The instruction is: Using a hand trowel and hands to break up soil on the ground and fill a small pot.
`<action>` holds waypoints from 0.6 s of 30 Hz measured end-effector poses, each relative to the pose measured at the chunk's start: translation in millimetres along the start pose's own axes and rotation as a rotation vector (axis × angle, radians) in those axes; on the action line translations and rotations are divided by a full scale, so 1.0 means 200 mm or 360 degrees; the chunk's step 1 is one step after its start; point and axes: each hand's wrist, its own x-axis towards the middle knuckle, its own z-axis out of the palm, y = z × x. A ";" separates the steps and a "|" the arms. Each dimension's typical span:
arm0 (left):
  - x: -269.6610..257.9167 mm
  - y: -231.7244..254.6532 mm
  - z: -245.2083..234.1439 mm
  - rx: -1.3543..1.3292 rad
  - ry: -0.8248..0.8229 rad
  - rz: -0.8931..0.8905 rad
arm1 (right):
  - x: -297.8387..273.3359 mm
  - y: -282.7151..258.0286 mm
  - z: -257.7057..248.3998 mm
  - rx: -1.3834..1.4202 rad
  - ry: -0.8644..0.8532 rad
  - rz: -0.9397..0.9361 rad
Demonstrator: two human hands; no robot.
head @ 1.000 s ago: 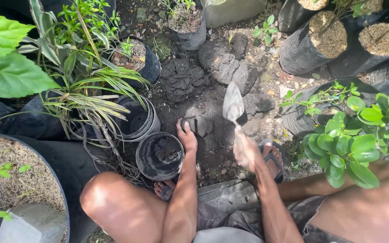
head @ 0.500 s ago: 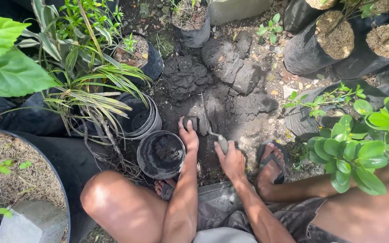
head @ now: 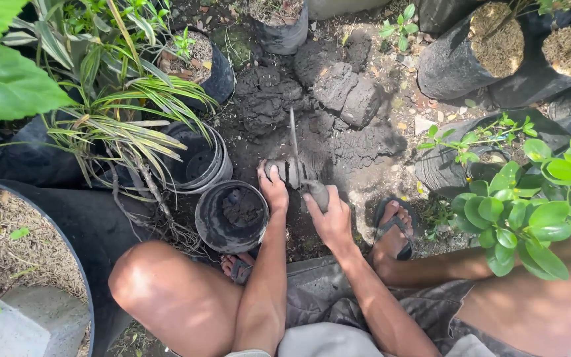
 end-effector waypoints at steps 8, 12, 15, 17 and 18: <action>0.00 0.01 -0.02 -0.0006 -0.0023 0.0001 | 0.01 0.11 0.05 -0.0363 -0.0236 0.0327; 0.00 0.00 -0.01 -0.0028 -0.0024 -0.0016 | 0.02 0.07 0.06 0.0054 0.0019 -0.0096; 0.01 0.00 0.03 -0.0027 -0.0038 -0.0009 | 0.06 0.32 0.18 -0.0090 0.0034 -0.0239; 0.02 -0.04 0.02 -0.0023 -0.0003 -0.0025 | 0.10 0.59 0.29 -0.0698 -0.0191 0.0157; 0.03 -0.03 0.02 -0.0019 0.0005 -0.0024 | 0.07 0.41 0.21 -0.0695 -0.0197 0.0151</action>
